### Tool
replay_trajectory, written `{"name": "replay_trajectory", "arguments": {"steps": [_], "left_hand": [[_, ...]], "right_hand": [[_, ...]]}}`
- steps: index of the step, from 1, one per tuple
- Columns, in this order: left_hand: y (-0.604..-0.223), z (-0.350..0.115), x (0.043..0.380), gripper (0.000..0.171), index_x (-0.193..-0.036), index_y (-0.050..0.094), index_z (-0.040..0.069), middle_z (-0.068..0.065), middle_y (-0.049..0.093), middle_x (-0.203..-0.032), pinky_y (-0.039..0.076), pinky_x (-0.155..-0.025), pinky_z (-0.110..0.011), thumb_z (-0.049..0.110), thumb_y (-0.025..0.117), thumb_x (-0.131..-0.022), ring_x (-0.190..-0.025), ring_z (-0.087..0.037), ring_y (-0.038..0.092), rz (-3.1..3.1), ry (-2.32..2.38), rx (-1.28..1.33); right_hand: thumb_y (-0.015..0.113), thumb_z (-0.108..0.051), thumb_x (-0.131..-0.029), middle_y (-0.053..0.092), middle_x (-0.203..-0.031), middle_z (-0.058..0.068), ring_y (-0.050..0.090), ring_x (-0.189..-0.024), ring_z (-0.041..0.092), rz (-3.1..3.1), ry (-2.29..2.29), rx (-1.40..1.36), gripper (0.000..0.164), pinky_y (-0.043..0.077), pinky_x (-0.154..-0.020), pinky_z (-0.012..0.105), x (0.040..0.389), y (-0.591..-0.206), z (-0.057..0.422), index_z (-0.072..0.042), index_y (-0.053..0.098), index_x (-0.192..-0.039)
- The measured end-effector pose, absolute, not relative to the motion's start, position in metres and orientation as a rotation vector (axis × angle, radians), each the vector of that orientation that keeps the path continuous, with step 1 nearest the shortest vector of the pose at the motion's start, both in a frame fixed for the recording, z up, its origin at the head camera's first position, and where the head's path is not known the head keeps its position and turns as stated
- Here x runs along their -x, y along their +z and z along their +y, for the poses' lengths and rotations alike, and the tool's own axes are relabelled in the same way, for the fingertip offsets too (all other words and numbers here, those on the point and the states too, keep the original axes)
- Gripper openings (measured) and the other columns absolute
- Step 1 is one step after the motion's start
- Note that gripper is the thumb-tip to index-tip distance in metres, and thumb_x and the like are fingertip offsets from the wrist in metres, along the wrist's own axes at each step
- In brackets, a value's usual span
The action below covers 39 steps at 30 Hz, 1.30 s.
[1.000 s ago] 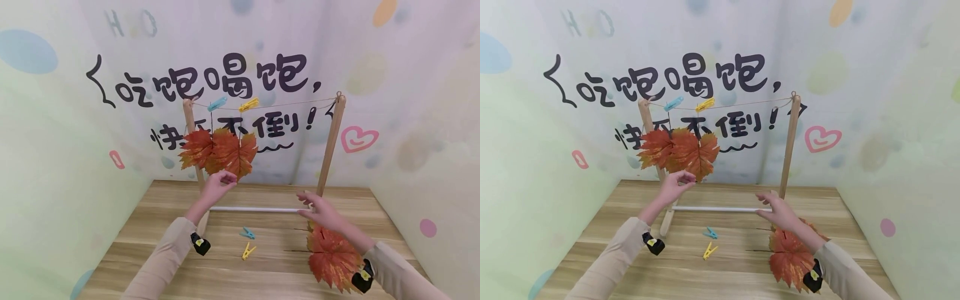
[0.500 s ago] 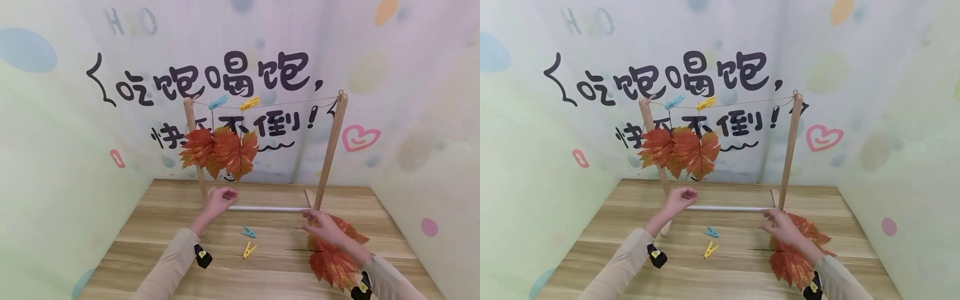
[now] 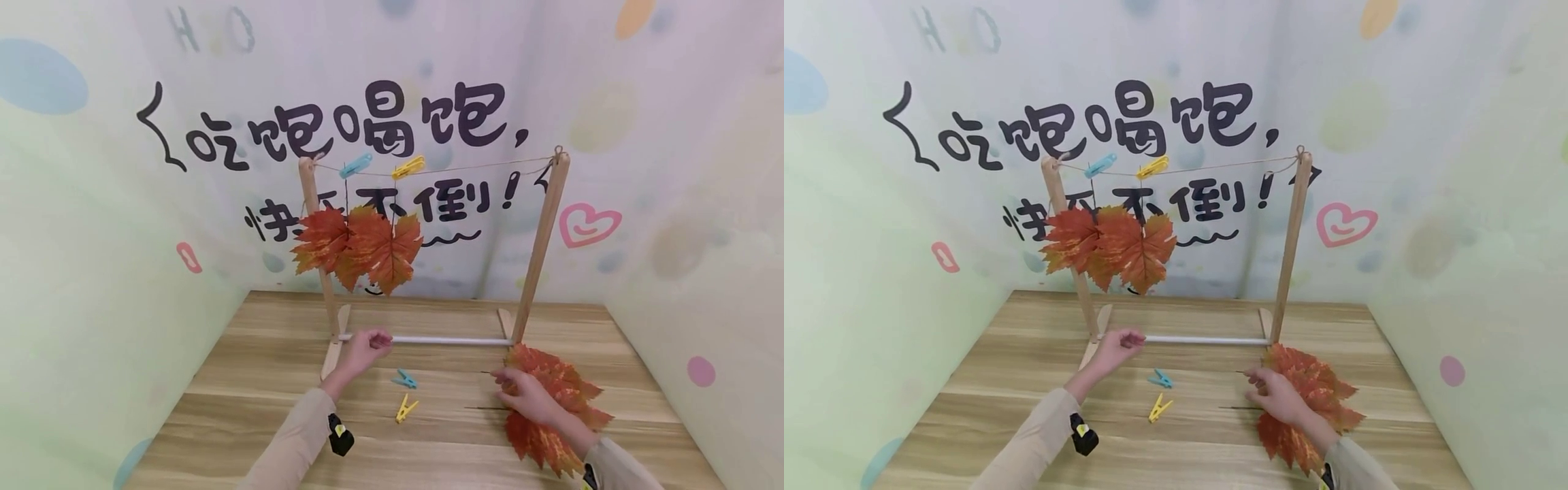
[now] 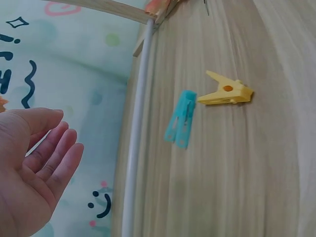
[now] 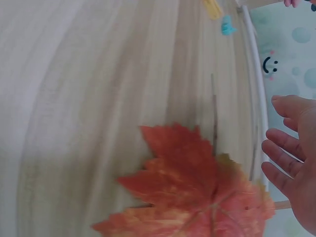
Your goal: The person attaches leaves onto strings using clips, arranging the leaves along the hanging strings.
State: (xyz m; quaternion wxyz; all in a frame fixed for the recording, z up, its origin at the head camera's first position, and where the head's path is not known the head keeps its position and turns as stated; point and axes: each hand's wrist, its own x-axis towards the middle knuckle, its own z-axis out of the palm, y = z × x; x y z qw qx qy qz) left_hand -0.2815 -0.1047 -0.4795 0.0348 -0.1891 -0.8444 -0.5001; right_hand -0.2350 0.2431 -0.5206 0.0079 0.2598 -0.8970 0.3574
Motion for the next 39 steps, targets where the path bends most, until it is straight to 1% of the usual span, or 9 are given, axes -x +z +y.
{"name": "replay_trajectory", "arguments": {"steps": [3, 6, 10, 12, 17, 23, 29, 36, 39], "left_hand": [[-0.485, -0.102, 0.280, 0.010, -0.090, 0.063, -0.006, -0.018, 0.065, -0.085, 0.050, -0.066, -0.023, -0.006, 0.063, -0.080, -0.076, -0.025, 0.062, -2.599, -1.534, 0.603], [-0.493, -0.100, 0.278, 0.009, -0.089, 0.062, -0.007, -0.020, 0.064, -0.084, 0.049, -0.064, -0.020, -0.006, 0.062, -0.079, -0.075, -0.026, 0.062, -2.593, -1.547, 0.625], [-0.502, -0.096, 0.275, 0.010, -0.089, 0.062, -0.009, -0.019, 0.064, -0.083, 0.048, -0.064, -0.019, -0.006, 0.062, -0.079, -0.075, -0.025, 0.061, -2.611, -1.569, 0.620], [-0.506, -0.095, 0.273, 0.011, -0.090, 0.061, -0.010, -0.018, 0.065, -0.083, 0.049, -0.064, -0.020, -0.007, 0.062, -0.079, -0.075, -0.024, 0.061, -2.616, -1.566, 0.619], [-0.517, -0.093, 0.268, 0.012, -0.089, 0.062, -0.010, -0.019, 0.065, -0.082, 0.051, -0.065, -0.023, -0.009, 0.062, -0.077, -0.074, -0.025, 0.062, -2.597, -1.559, 0.641], [-0.528, -0.088, 0.263, 0.014, -0.090, 0.060, -0.012, -0.019, 0.065, -0.082, 0.050, -0.063, -0.020, -0.008, 0.063, -0.077, -0.074, -0.026, 0.062, -2.595, -1.620, 0.610], [-0.537, -0.084, 0.259, 0.013, -0.088, 0.060, -0.015, -0.021, 0.065, -0.080, 0.051, -0.062, -0.022, -0.011, 0.063, -0.075, -0.072, -0.029, 0.063, -2.554, -1.675, 0.633], [-0.545, -0.083, 0.253, 0.012, -0.087, 0.061, -0.012, -0.018, 0.064, -0.081, 0.050, -0.063, -0.020, -0.010, 0.063, -0.076, -0.073, -0.025, 0.062, -2.629, -1.611, 0.648], [-0.546, -0.083, 0.250, 0.012, -0.087, 0.060, -0.012, -0.017, 0.064, -0.081, 0.050, -0.064, -0.021, -0.009, 0.063, -0.076, -0.073, -0.024, 0.061, -2.649, -1.611, 0.637]], "right_hand": [[0.064, -0.007, -0.083, 0.063, -0.097, 0.018, 0.060, -0.085, 0.031, -2.822, 1.097, -0.814, 0.028, 0.051, -0.072, 0.036, 0.233, -0.529, 0.242, 0.007, 0.059, -0.107], [0.065, -0.008, -0.082, 0.064, -0.096, 0.014, 0.060, -0.085, 0.028, -2.835, 1.086, -0.811, 0.026, 0.051, -0.073, 0.036, 0.233, -0.541, 0.241, 0.005, 0.060, -0.105], [0.067, -0.006, -0.079, 0.063, -0.090, 0.009, 0.059, -0.081, 0.022, -2.791, 1.060, -0.843, 0.023, 0.051, -0.070, 0.033, 0.231, -0.552, 0.240, 0.002, 0.062, -0.100], [0.069, -0.005, -0.078, 0.062, -0.089, 0.008, 0.059, -0.079, 0.021, -2.754, 1.051, -0.860, 0.022, 0.050, -0.069, 0.033, 0.229, -0.555, 0.239, 0.002, 0.062, -0.098], [0.071, -0.006, -0.076, 0.062, -0.088, 0.007, 0.059, -0.078, 0.020, -2.728, 1.057, -0.838, 0.021, 0.050, -0.069, 0.032, 0.229, -0.561, 0.237, 0.000, 0.063, -0.095], [0.071, -0.008, -0.076, 0.062, -0.088, 0.004, 0.059, -0.078, 0.016, -2.762, 1.043, -0.812, 0.020, 0.050, -0.068, 0.030, 0.233, -0.570, 0.235, -0.002, 0.065, -0.094], [0.071, -0.006, -0.075, 0.060, -0.084, -0.001, 0.057, -0.076, 0.012, -2.794, 1.005, -0.788, 0.018, 0.049, -0.066, 0.028, 0.235, -0.574, 0.231, -0.004, 0.065, -0.092], [0.071, -0.004, -0.075, 0.055, -0.079, -0.008, 0.052, -0.072, 0.006, -2.842, 0.929, -0.770, 0.011, 0.047, -0.063, 0.024, 0.232, -0.574, 0.228, -0.010, 0.068, -0.084], [0.070, -0.003, -0.075, 0.055, -0.076, -0.010, 0.052, -0.071, 0.004, -2.838, 0.897, -0.788, 0.011, 0.046, -0.062, 0.024, 0.231, -0.574, 0.227, -0.013, 0.068, -0.080]]}}
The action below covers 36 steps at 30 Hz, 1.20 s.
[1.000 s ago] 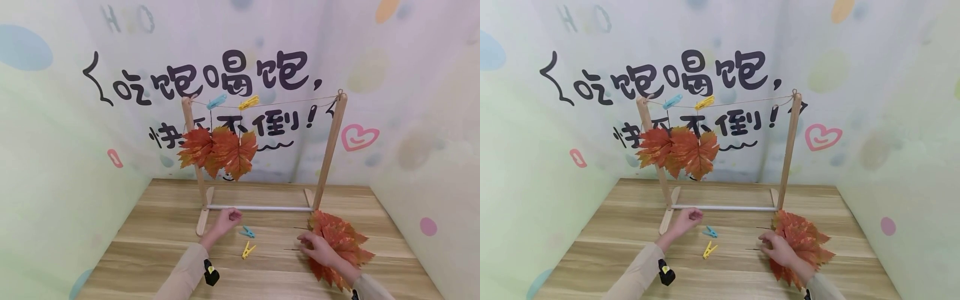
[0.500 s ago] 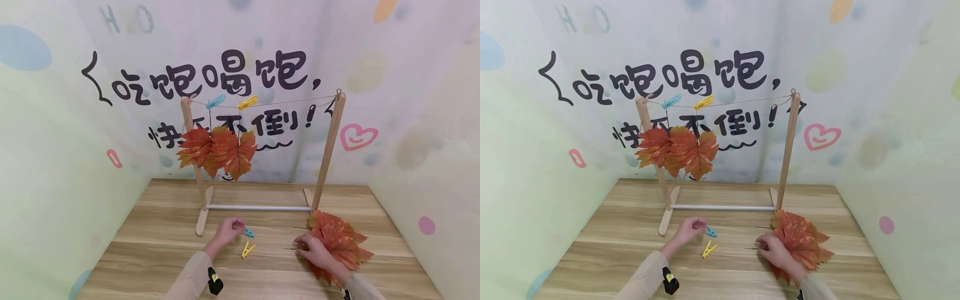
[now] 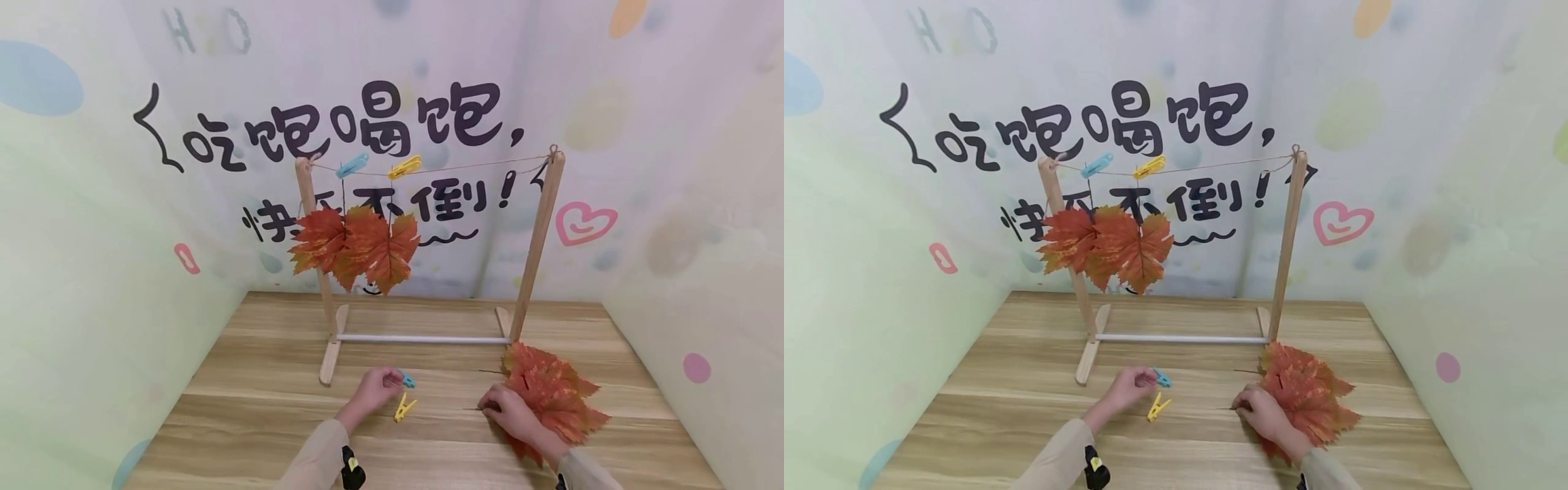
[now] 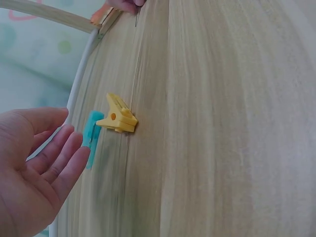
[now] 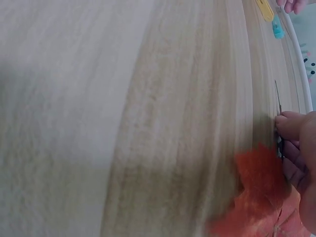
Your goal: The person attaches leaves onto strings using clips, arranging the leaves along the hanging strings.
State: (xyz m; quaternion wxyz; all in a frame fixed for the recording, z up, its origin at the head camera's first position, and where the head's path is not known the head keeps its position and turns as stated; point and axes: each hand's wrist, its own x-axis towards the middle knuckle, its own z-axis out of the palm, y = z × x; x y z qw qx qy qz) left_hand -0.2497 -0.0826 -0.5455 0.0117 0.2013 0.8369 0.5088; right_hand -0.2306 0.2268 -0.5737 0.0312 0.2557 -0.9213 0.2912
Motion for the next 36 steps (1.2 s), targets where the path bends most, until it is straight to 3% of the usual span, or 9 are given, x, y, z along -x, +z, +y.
{"name": "replay_trajectory", "arguments": {"steps": [10, 18, 32, 36], "left_hand": [[-0.551, -0.082, 0.247, 0.014, -0.090, 0.062, -0.008, -0.015, 0.063, -0.086, 0.050, -0.068, -0.022, -0.004, 0.065, -0.078, -0.079, -0.023, 0.060, 2.609, 1.534, -0.575], [-0.551, -0.083, 0.244, 0.016, -0.092, 0.061, -0.010, -0.019, 0.063, -0.089, 0.051, -0.071, -0.027, -0.002, 0.065, -0.079, -0.082, -0.027, 0.061, 2.583, 1.557, -0.543], [-0.552, -0.078, 0.242, 0.016, -0.090, 0.060, -0.011, -0.018, 0.062, -0.085, 0.050, -0.069, -0.025, -0.005, 0.065, -0.076, -0.079, -0.028, 0.061, 2.596, 1.549, -0.567], [-0.553, -0.075, 0.243, 0.018, -0.090, 0.060, -0.012, -0.017, 0.062, -0.085, 0.051, -0.070, -0.027, -0.003, 0.066, -0.076, -0.078, -0.027, 0.061, 2.607, 1.532, -0.576]], "right_hand": [[0.067, 0.000, -0.077, 0.056, -0.076, -0.010, 0.053, -0.070, 0.003, -2.859, 0.889, -0.834, 0.012, 0.047, -0.062, 0.023, 0.230, -0.572, 0.227, -0.012, 0.067, -0.080], [0.067, -0.010, -0.081, 0.056, -0.075, -0.011, 0.050, -0.069, 0.000, -2.851, 0.950, -0.819, 0.000, 0.045, -0.059, 0.021, 0.227, -0.567, 0.227, -0.009, 0.067, -0.081], [0.062, 0.001, -0.082, 0.061, -0.077, 0.003, 0.049, -0.067, 0.002, -2.805, 1.052, -0.896, 0.006, 0.044, -0.057, 0.021, 0.226, -0.534, 0.221, -0.003, 0.065, -0.084], [0.061, 0.001, -0.082, 0.060, -0.076, 0.001, 0.049, -0.067, 0.002, -2.778, 1.056, -0.921, 0.005, 0.044, -0.057, 0.020, 0.229, -0.523, 0.221, -0.002, 0.065, -0.085]]}}
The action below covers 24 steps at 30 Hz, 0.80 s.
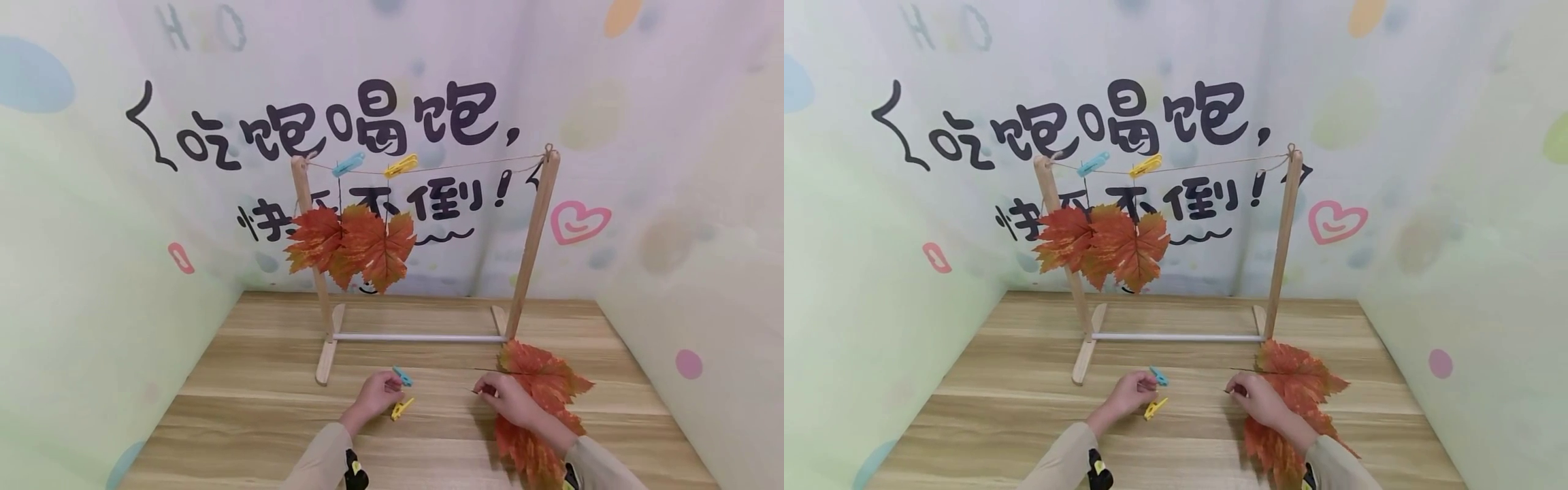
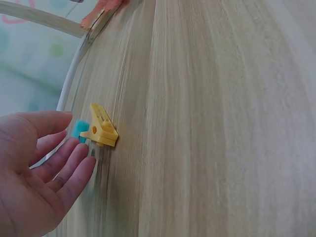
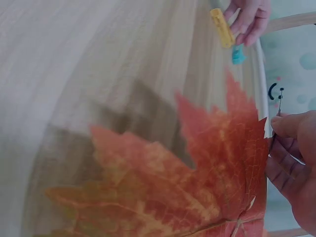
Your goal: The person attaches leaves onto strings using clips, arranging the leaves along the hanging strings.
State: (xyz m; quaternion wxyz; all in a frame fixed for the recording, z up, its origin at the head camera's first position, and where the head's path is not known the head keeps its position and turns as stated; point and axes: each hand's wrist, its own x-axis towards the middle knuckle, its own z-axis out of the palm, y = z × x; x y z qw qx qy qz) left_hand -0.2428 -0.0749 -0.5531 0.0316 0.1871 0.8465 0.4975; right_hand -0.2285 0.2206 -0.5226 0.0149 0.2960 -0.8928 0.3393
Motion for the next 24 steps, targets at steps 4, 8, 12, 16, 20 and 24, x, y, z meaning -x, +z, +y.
{"name": "replay_trajectory", "arguments": {"steps": [4, 8, 12, 16, 20, 24], "left_hand": [[-0.554, -0.072, 0.243, 0.019, -0.089, 0.061, -0.010, -0.016, 0.062, -0.083, 0.051, -0.068, -0.027, -0.001, 0.068, -0.075, -0.076, -0.024, 0.061, 2.634, 1.491, -0.544], [-0.555, -0.070, 0.242, 0.022, -0.090, 0.060, -0.009, -0.013, 0.061, -0.083, 0.050, -0.066, -0.024, 0.001, 0.070, -0.073, -0.074, -0.019, 0.059, 2.654, 1.453, -0.491], [-0.557, -0.067, 0.240, 0.026, -0.091, 0.059, -0.008, -0.011, 0.060, -0.083, 0.049, -0.064, -0.024, 0.005, 0.072, -0.072, -0.073, -0.017, 0.058, 2.664, 1.420, -0.455], [-0.559, -0.063, 0.238, 0.029, -0.088, 0.060, -0.004, -0.008, 0.058, -0.081, 0.045, -0.061, -0.023, 0.011, 0.075, -0.069, -0.070, -0.015, 0.053, 2.702, 1.359, -0.419], [-0.560, -0.061, 0.236, 0.032, -0.086, 0.061, -0.002, -0.005, 0.055, -0.078, 0.042, -0.059, -0.022, 0.012, 0.079, -0.064, -0.068, -0.010, 0.048, 2.756, 1.312, -0.382], [-0.560, -0.059, 0.235, 0.032, -0.085, 0.062, -0.003, -0.004, 0.057, -0.078, 0.044, -0.059, -0.022, 0.008, 0.079, -0.061, -0.069, -0.011, 0.051, 2.775, 1.325, -0.367]], "right_hand": [[0.062, 0.004, -0.080, 0.058, -0.074, -0.003, 0.049, -0.066, 0.002, -2.697, 1.047, -0.961, 0.010, 0.045, -0.055, 0.020, 0.231, -0.512, 0.219, -0.005, 0.064, -0.084], [0.062, 0.005, -0.080, 0.058, -0.074, -0.003, 0.049, -0.066, 0.003, -2.675, 1.045, -0.986, 0.012, 0.045, -0.056, 0.021, 0.234, -0.501, 0.215, -0.006, 0.063, -0.084], [0.061, 0.004, -0.081, 0.058, -0.074, -0.004, 0.050, -0.066, 0.004, -2.712, 1.025, -0.968, 0.012, 0.045, -0.056, 0.021, 0.239, -0.492, 0.212, -0.007, 0.063, -0.083], [0.061, 0.003, -0.082, 0.058, -0.074, -0.004, 0.049, -0.066, 0.004, -2.739, 1.015, -0.937, 0.011, 0.045, -0.057, 0.021, 0.243, -0.487, 0.210, -0.007, 0.063, -0.084], [0.061, 0.002, -0.083, 0.058, -0.074, -0.003, 0.049, -0.066, 0.004, -2.734, 1.028, -0.937, 0.009, 0.045, -0.057, 0.021, 0.245, -0.485, 0.208, -0.007, 0.063, -0.083], [0.061, 0.002, -0.082, 0.059, -0.074, -0.002, 0.050, -0.066, 0.005, -2.706, 1.043, -0.950, 0.010, 0.045, -0.057, 0.022, 0.247, -0.485, 0.205, -0.007, 0.063, -0.082]]}}
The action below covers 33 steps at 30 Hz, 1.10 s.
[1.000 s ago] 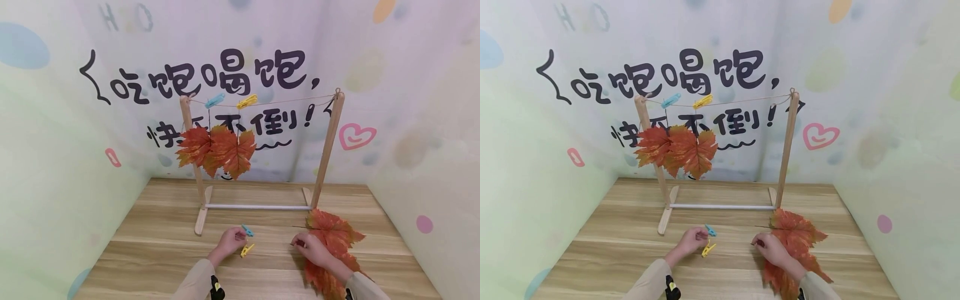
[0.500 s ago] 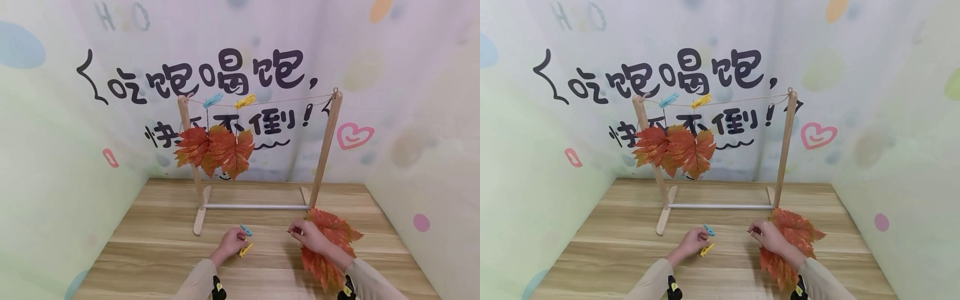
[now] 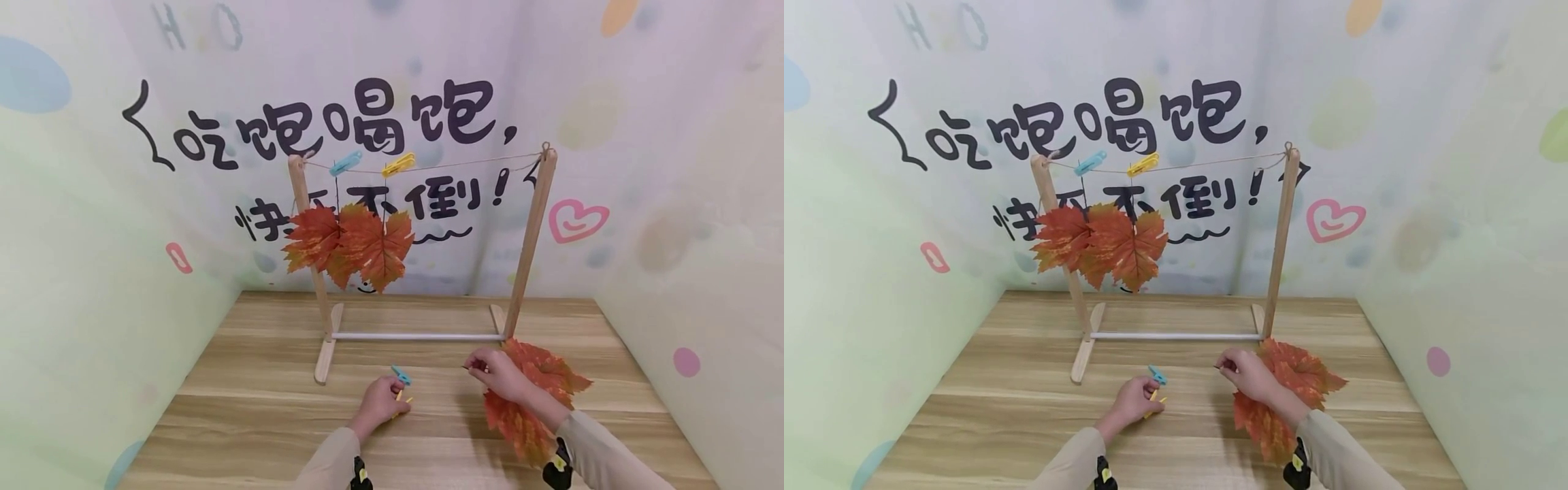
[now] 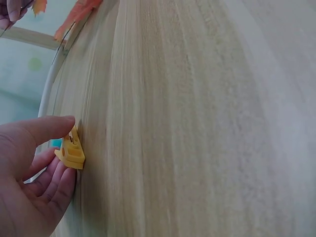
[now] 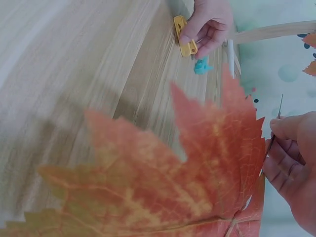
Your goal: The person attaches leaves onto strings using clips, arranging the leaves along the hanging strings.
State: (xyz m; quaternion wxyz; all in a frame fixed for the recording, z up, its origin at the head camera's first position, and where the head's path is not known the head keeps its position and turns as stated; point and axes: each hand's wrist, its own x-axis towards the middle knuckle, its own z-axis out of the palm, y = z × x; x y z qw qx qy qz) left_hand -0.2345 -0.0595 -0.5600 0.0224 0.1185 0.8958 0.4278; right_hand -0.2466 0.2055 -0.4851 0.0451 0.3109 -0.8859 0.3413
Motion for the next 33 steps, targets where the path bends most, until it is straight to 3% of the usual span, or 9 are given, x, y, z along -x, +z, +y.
{"name": "replay_trajectory", "arguments": {"steps": [20, 33], "left_hand": [[-0.560, -0.065, 0.240, 0.027, -0.087, 0.063, -0.006, -0.008, 0.060, -0.077, 0.046, -0.056, -0.019, 0.004, 0.076, -0.065, -0.065, -0.008, 0.052, 2.665, 1.481, -0.399], [-0.539, -0.074, 0.249, 0.033, -0.096, 0.060, -0.011, -0.011, 0.063, -0.080, 0.049, -0.061, -0.019, -0.001, 0.073, -0.068, -0.071, -0.014, 0.059, 2.603, 1.567, -0.479]], "right_hand": [[0.060, 0.004, -0.082, 0.059, -0.075, -0.001, 0.050, -0.065, 0.005, -2.728, 1.054, -0.965, 0.011, 0.045, -0.057, 0.021, 0.246, -0.480, 0.204, -0.007, 0.063, -0.084], [0.061, 0.002, -0.083, 0.059, -0.073, 0.000, 0.050, -0.066, 0.005, -2.709, 1.141, -0.981, 0.010, 0.047, -0.058, 0.022, 0.251, -0.473, 0.200, -0.007, 0.064, -0.084]]}}
